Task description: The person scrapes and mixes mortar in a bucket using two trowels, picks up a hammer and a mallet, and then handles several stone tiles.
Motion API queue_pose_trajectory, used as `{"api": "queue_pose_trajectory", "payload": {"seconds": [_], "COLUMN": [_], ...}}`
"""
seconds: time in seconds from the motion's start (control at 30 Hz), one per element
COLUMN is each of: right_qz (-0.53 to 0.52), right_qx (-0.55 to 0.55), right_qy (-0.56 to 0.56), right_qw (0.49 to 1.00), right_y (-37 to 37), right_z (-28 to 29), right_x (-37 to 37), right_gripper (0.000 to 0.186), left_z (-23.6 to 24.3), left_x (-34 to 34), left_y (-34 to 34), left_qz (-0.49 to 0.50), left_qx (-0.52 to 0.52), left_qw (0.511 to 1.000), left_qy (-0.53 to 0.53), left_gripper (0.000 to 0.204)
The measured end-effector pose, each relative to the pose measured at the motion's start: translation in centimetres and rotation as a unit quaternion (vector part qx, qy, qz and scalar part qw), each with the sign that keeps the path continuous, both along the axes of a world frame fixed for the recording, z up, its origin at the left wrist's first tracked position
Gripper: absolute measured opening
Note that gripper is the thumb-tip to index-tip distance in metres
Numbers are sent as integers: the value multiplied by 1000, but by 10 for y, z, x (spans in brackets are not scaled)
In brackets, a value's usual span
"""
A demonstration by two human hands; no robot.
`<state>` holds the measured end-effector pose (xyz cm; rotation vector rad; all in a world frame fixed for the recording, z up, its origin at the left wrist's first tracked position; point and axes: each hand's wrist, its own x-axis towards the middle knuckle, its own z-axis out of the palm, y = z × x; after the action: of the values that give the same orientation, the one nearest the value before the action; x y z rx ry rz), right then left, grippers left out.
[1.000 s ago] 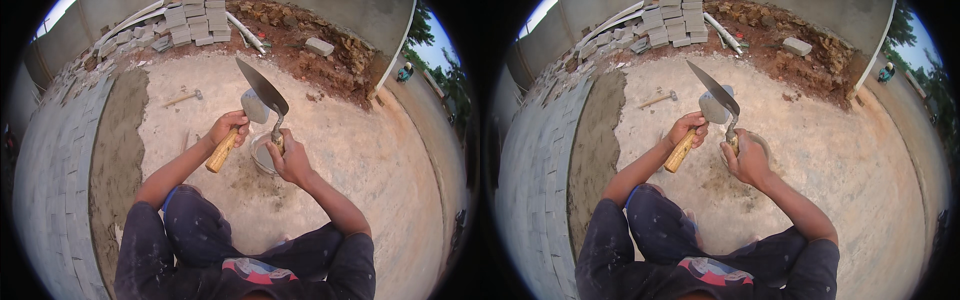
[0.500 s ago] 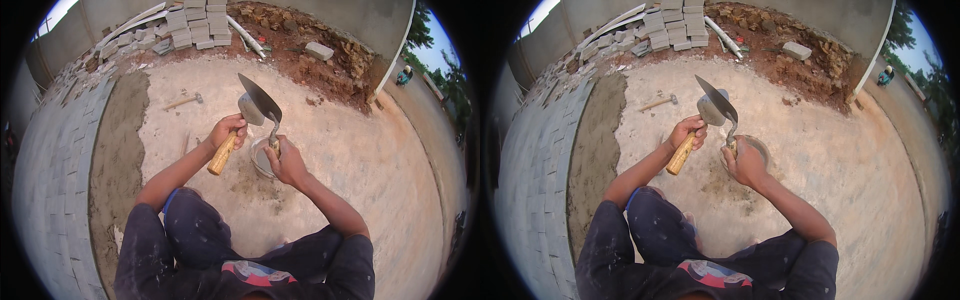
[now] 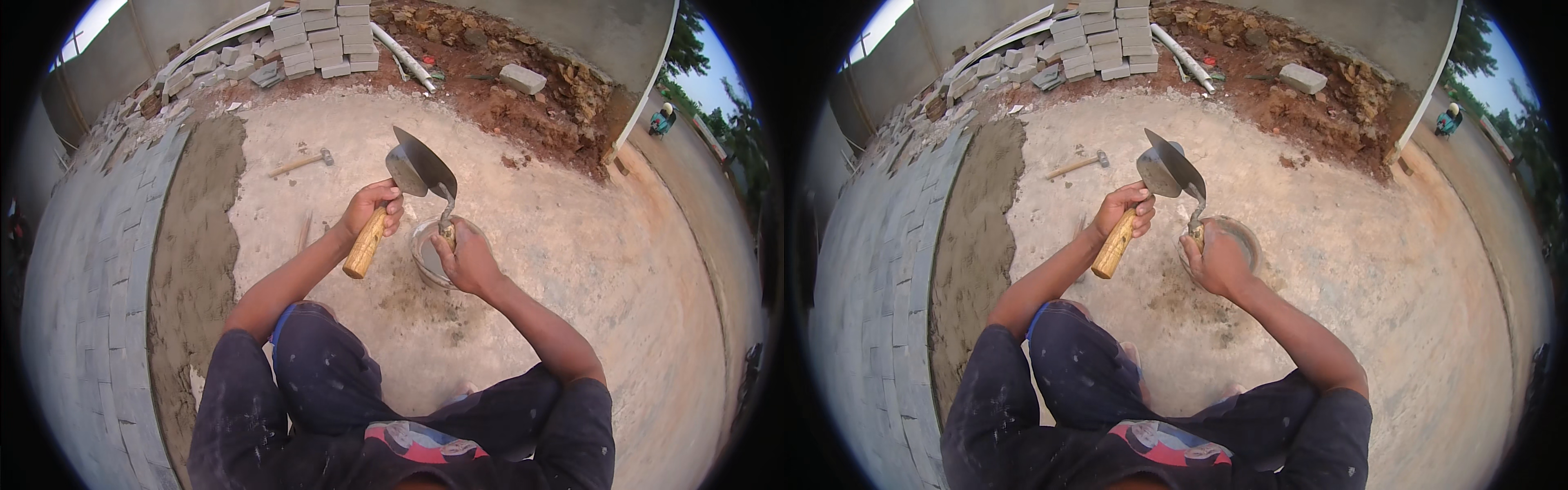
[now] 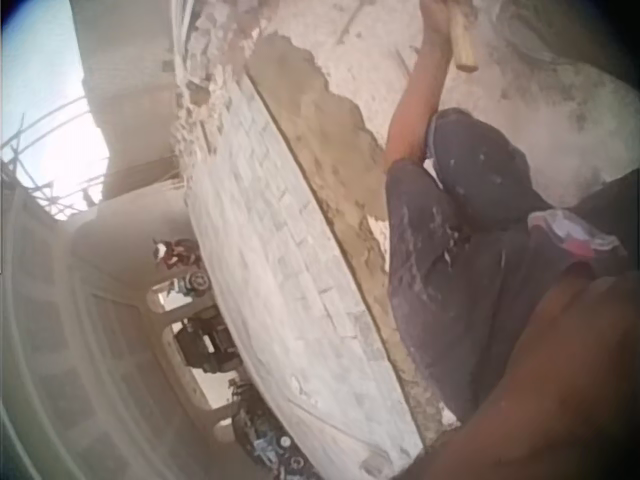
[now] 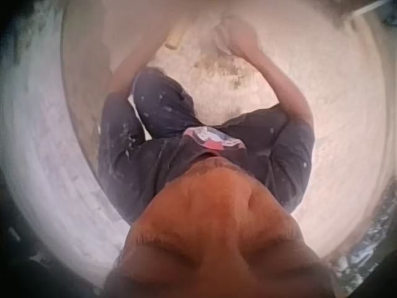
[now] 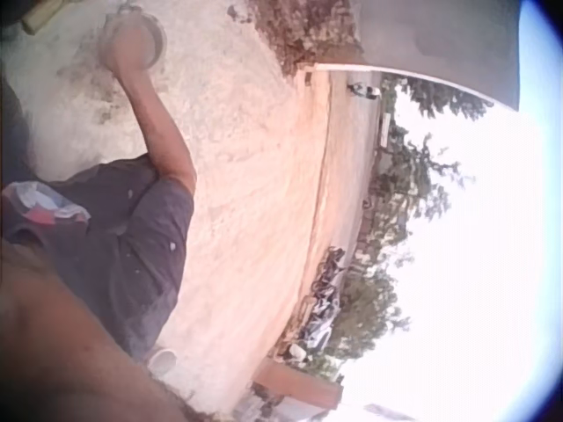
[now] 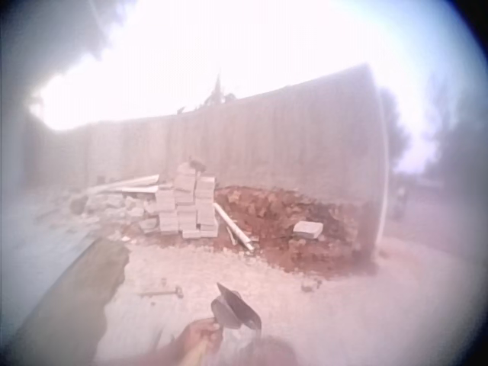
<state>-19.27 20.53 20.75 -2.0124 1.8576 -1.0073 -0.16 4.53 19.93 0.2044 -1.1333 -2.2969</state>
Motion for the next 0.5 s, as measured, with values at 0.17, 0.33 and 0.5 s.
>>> {"api": "queue_pose_trajectory", "payload": {"seconds": [0.17,0.33,0.5], "right_qz": [18,22,10], "right_qx": [-12,-24,6], "right_qy": [7,6,0], "right_qw": [1000,999,1000], "right_y": [12,5,-5], "right_z": [7,8,6], "right_x": [10,6,1], "right_gripper": [49,49,48], "left_z": [-2,0,1], "left_x": [3,2,-1], "left_y": [-2,1,-3], "left_qz": [3,-15,-3], "left_qx": [-6,-22,9], "left_qw": [1000,999,1000], "left_qy": [-7,-17,0], "left_gripper": [27,26,26]}}
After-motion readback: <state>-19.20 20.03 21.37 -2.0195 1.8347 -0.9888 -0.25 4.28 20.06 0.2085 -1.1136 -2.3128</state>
